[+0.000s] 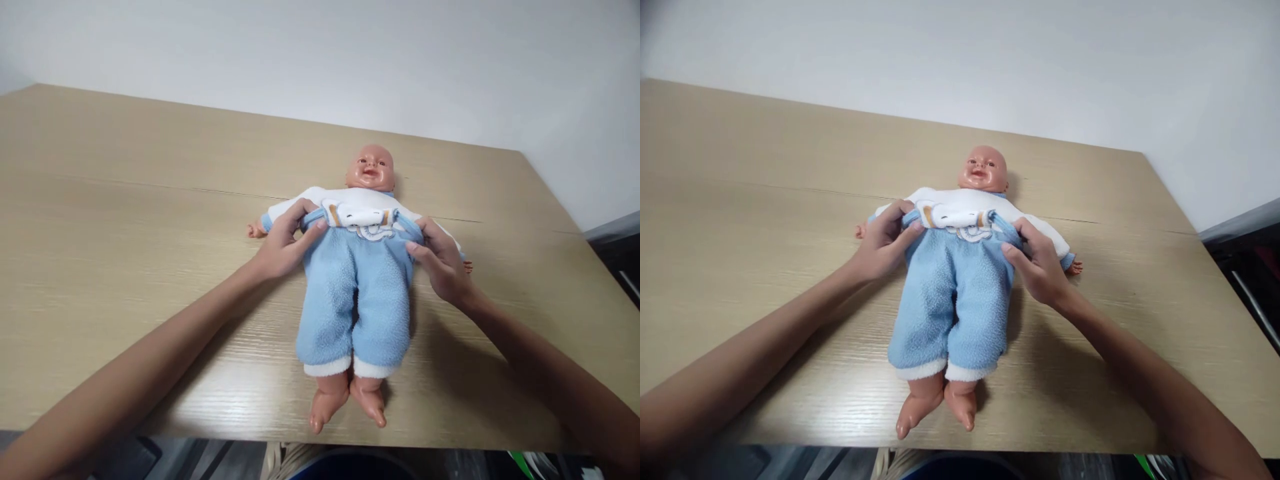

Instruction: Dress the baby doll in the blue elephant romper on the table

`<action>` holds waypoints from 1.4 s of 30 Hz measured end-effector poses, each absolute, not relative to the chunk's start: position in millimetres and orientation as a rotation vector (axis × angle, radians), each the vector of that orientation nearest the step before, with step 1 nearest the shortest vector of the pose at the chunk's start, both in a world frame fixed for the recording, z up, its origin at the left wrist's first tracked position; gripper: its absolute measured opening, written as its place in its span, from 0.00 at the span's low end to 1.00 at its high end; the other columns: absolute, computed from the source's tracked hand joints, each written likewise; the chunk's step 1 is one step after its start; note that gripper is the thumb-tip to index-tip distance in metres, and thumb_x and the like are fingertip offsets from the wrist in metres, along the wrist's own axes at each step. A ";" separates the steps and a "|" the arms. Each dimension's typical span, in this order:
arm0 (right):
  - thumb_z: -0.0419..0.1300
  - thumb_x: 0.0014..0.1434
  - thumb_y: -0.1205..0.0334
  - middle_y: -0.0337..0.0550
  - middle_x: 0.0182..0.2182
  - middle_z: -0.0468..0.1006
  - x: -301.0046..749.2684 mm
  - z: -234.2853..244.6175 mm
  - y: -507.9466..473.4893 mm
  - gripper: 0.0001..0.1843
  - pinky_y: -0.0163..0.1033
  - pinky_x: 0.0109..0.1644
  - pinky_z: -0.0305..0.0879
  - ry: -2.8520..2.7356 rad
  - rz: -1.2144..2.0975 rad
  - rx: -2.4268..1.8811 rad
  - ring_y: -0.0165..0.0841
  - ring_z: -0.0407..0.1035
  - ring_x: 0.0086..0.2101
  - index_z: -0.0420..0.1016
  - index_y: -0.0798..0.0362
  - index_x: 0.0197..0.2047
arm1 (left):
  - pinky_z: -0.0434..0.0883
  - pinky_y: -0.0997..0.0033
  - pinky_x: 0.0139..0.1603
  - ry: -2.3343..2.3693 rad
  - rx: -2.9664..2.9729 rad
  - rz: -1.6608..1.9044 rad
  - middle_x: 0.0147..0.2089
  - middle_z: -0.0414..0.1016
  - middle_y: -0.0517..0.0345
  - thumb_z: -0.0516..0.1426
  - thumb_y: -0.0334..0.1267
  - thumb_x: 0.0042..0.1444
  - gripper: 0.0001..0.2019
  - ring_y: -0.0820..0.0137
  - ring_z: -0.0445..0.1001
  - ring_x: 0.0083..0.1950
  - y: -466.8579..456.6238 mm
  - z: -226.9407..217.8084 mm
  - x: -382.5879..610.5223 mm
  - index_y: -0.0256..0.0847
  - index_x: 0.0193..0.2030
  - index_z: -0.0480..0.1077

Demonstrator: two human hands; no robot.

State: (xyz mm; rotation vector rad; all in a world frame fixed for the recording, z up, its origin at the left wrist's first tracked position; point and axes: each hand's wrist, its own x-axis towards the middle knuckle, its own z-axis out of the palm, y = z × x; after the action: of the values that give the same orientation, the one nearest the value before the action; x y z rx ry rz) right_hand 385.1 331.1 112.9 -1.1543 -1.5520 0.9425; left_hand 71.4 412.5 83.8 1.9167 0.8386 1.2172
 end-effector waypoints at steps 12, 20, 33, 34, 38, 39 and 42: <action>0.65 0.63 0.48 0.36 0.32 0.65 396.3 97.1 371.3 0.13 0.43 0.44 0.62 -1.515 1.153 -1.360 0.38 0.61 0.36 0.70 0.46 0.35 | 0.69 0.65 0.44 0.917 1.703 1.198 0.37 0.69 0.60 0.62 0.74 0.70 0.31 0.66 0.67 0.39 416.5 66.6 74.5 0.44 0.41 0.71; 0.69 0.69 0.42 0.34 0.29 0.63 381.9 129.5 374.1 0.19 0.41 0.34 0.54 -1.476 1.158 -1.264 0.34 0.54 0.29 0.72 0.46 0.36 | 0.76 0.59 0.52 1.165 1.745 1.551 0.45 0.80 0.55 0.58 0.68 0.76 0.25 0.63 0.78 0.45 415.6 54.2 75.1 0.47 0.51 0.72; 0.72 0.71 0.53 0.44 0.43 0.82 334.9 156.9 438.8 0.09 0.48 0.53 0.74 -1.904 0.670 -1.083 0.41 0.75 0.43 0.80 0.47 0.45 | 0.74 0.59 0.54 1.122 1.793 1.653 0.50 0.80 0.54 0.58 0.61 0.79 0.19 0.64 0.78 0.49 415.8 48.9 77.6 0.47 0.54 0.73; 0.72 0.71 0.55 0.45 0.44 0.83 324.2 161.4 446.0 0.08 0.50 0.55 0.74 -2.003 0.642 -1.059 0.42 0.76 0.45 0.81 0.47 0.45 | 0.74 0.59 0.54 1.114 1.798 1.663 0.51 0.79 0.54 0.58 0.61 0.80 0.19 0.64 0.77 0.49 415.2 49.3 77.7 0.47 0.54 0.73; 0.73 0.70 0.61 0.45 0.46 0.85 277.4 174.3 487.2 0.05 0.50 0.62 0.72 -2.394 0.651 -1.033 0.41 0.76 0.48 0.84 0.52 0.46 | 0.73 0.59 0.51 1.088 1.843 1.702 0.52 0.77 0.53 0.57 0.58 0.81 0.17 0.64 0.76 0.49 411.5 49.6 76.9 0.48 0.54 0.72; 0.75 0.69 0.63 0.44 0.46 0.85 266.6 175.2 497.9 0.06 0.49 0.62 0.71 -2.510 0.696 -1.042 0.40 0.75 0.48 0.85 0.53 0.47 | 0.73 0.58 0.52 1.082 1.864 1.712 0.52 0.76 0.52 0.56 0.57 0.82 0.16 0.63 0.76 0.50 410.7 49.4 76.7 0.48 0.54 0.72; 0.82 0.54 0.73 0.36 0.38 0.85 239.3 167.4 520.5 0.15 0.42 0.55 0.71 -2.685 0.878 -0.993 0.35 0.74 0.41 0.86 0.52 0.41 | 0.74 0.55 0.54 1.074 1.907 1.737 0.52 0.77 0.50 0.54 0.57 0.83 0.16 0.60 0.75 0.53 408.9 48.5 77.0 0.47 0.54 0.72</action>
State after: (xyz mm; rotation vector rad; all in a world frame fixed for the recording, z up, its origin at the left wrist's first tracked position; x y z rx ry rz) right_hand 239.3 520.5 167.4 -0.9930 -2.6854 0.8785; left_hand 77.0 408.9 48.5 1.9067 1.0740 1.7373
